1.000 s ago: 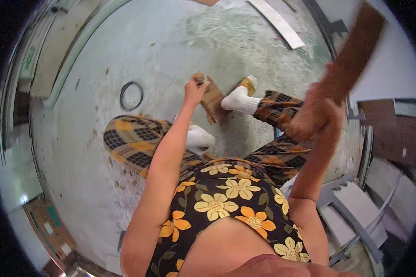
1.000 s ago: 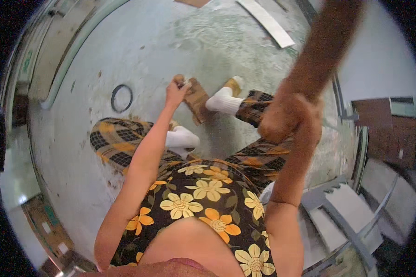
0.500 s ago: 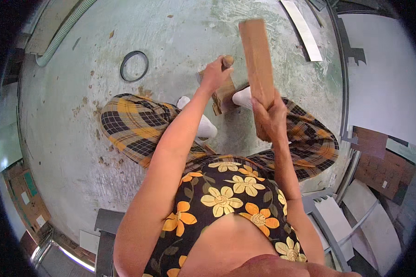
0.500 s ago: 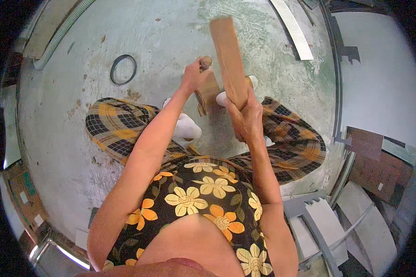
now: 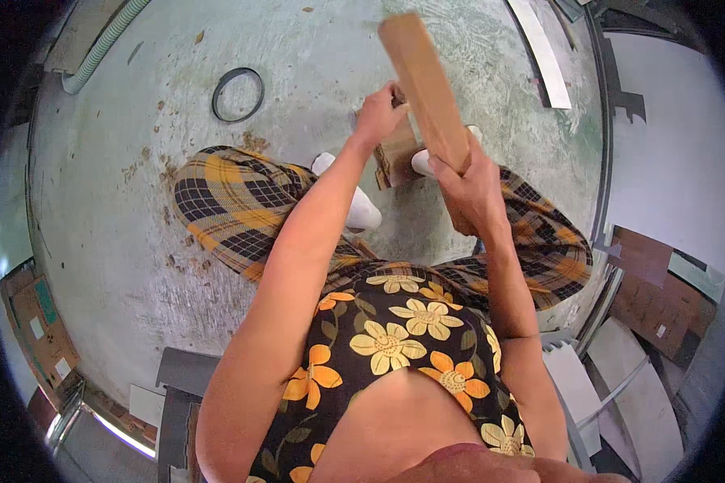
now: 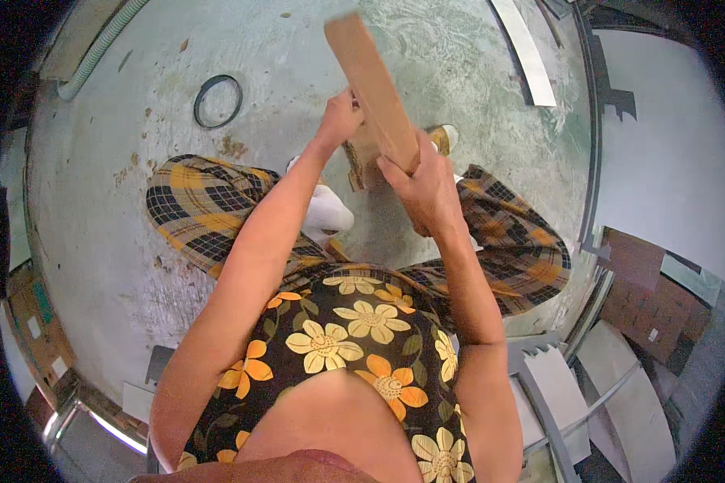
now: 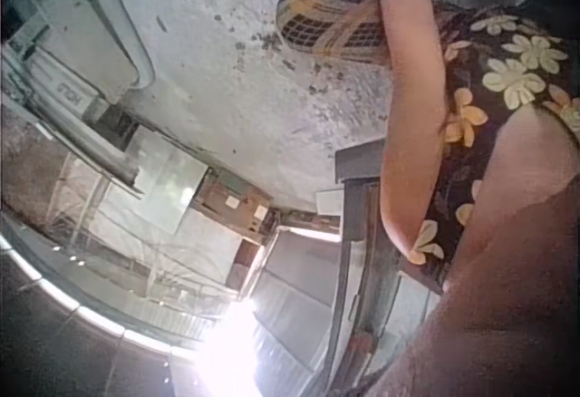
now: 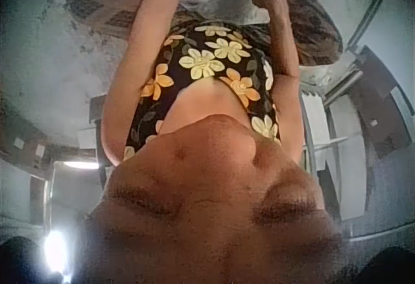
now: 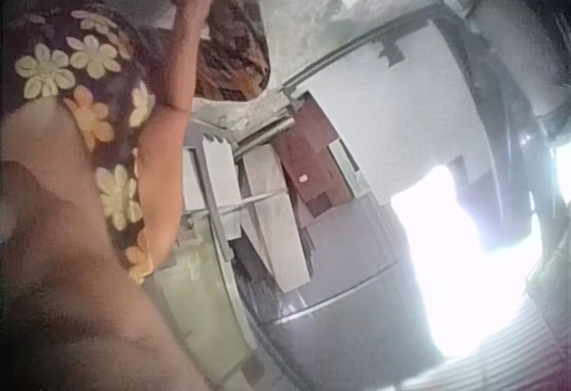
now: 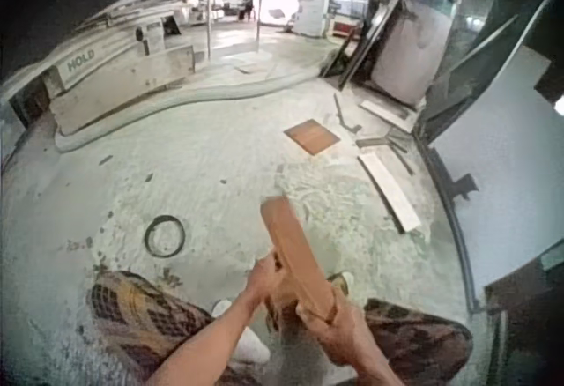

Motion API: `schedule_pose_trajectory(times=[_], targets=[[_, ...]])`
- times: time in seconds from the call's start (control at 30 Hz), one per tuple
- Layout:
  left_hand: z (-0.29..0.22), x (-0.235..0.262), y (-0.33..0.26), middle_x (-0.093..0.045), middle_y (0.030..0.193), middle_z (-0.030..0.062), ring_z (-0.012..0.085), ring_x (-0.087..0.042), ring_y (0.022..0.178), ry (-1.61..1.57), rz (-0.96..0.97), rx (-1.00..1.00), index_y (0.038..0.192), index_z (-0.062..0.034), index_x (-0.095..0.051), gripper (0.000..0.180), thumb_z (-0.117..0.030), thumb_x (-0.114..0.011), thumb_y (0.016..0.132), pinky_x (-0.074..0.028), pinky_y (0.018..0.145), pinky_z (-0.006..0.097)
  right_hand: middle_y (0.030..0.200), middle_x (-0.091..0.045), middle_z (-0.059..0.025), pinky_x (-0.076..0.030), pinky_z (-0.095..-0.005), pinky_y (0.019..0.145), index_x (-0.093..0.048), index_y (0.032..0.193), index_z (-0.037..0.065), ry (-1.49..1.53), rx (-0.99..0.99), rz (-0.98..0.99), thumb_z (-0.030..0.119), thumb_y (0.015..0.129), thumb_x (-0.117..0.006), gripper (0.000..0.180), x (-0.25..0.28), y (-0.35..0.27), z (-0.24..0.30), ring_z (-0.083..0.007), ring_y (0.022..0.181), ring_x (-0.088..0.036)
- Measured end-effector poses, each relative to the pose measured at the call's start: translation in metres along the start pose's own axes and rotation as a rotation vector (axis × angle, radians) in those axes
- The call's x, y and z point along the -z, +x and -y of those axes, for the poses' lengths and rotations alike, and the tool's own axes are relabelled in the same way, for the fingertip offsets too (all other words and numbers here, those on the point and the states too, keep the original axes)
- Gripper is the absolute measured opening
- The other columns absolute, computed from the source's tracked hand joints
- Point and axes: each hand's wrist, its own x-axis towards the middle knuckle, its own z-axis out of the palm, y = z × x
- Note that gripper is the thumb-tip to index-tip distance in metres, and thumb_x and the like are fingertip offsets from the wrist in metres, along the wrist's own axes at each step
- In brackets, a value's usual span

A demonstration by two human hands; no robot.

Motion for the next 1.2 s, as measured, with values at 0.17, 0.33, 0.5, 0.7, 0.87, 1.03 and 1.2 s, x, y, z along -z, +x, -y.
schedule_pose_trajectory(times=[0.17, 0.33, 0.5, 0.7, 0.87, 1.03, 1.2], targets=[[0.007, -0.015, 0.012, -0.067, 0.094, 0.0195, 0.0380, -0.064, 0.091, -0.046, 0.008, -0.027, 0.111, -0.0040, -0.059, 0.038, -0.024, -0.069, 0.080, -0.050, 0.078, 0.042, 0.104, -0.064, -0.0273, -0.049, -0.0426, 0.084, -0.049, 0.128, 0.001, 0.092, 0.186, -0.237, 0.029, 0.079, -0.068, 0.059, -0.005, 0.012, -0.021, -0.0414, 0.100, -0.062], [0.040, -0.017, 0.018, -0.069, 0.101, 0.0113, 0.0245, -0.067, 0.092, -1.311, 0.058, 0.193, 0.119, 0.0000, -0.057, 0.042, -0.015, -0.068, 0.081, -0.054, 0.079, 0.036, 0.102, -0.064, -0.0263, -0.048, -0.0414, 0.084, -0.049, 0.126, 0.000, -0.162, 0.016, 0.076, 0.030, 0.077, -0.069, 0.060, -0.022, 0.017, -0.043, -0.0403, 0.098, -0.062], [-0.005, 0.007, 0.008, -0.068, 0.098, 0.0158, 0.0286, -0.066, 0.091, -0.026, 0.067, -0.005, 0.113, -0.0030, -0.059, 0.043, -0.019, -0.073, 0.077, -0.050, 0.081, 0.037, 0.105, -0.064, -0.0250, -0.048, -0.0411, 0.084, -0.050, 0.125, 0.000, 0.018, -0.057, -0.017, 0.028, 0.076, -0.070, 0.060, 0.011, 0.003, -0.023, -0.0370, 0.099, -0.063], [0.002, 0.019, 0.003, -0.068, 0.102, 0.0176, 0.0305, -0.066, 0.095, -0.034, 0.047, 0.024, 0.116, -0.0019, -0.058, 0.050, -0.025, -0.075, 0.076, -0.051, 0.082, 0.038, 0.105, -0.065, -0.0208, -0.049, -0.0386, 0.084, -0.048, 0.129, 0.002, 0.049, 0.043, -0.182, 0.022, 0.077, -0.071, 0.060, 0.014, 0.000, -0.022, -0.0304, 0.100, -0.064], [0.003, 0.020, 0.004, -0.067, 0.102, 0.0190, 0.0311, -0.066, 0.095, 0.064, 0.021, 0.025, 0.116, -0.0006, -0.057, 0.052, -0.028, -0.074, 0.076, -0.051, 0.083, 0.039, 0.103, -0.066, -0.0190, -0.049, -0.0404, 0.085, -0.044, 0.134, 0.003, 0.270, 0.249, -0.243, 0.017, 0.078, -0.072, 0.065, 0.019, -0.008, 0.027, -0.0268, 0.098, -0.064], [0.008, 0.007, 0.004, -0.068, 0.099, 0.0168, 0.0314, -0.065, 0.094, -0.161, 0.034, -0.026, 0.112, -0.0032, -0.060, 0.041, -0.025, -0.070, 0.080, -0.050, 0.083, 0.039, 0.100, -0.066, -0.0235, -0.050, -0.0425, 0.083, -0.044, 0.134, 0.007, -0.022, 0.316, -0.135, 0.023, 0.080, -0.068, 0.062, -0.013, 0.019, -0.024, -0.0354, 0.096, -0.065], [0.036, 0.008, 0.001, -0.067, 0.106, 0.0100, 0.0159, -0.063, 0.096, -0.737, 0.054, 0.099, 0.111, -0.0024, -0.061, 0.030, -0.015, -0.066, 0.084, -0.052, 0.081, 0.034, 0.103, -0.065, -0.0227, -0.046, -0.0409, 0.088, -0.049, 0.129, 0.004, -0.159, 0.117, 0.142, 0.025, 0.081, -0.067, 0.055, -0.021, 0.014, -0.011, -0.0355, 0.100, -0.062]])
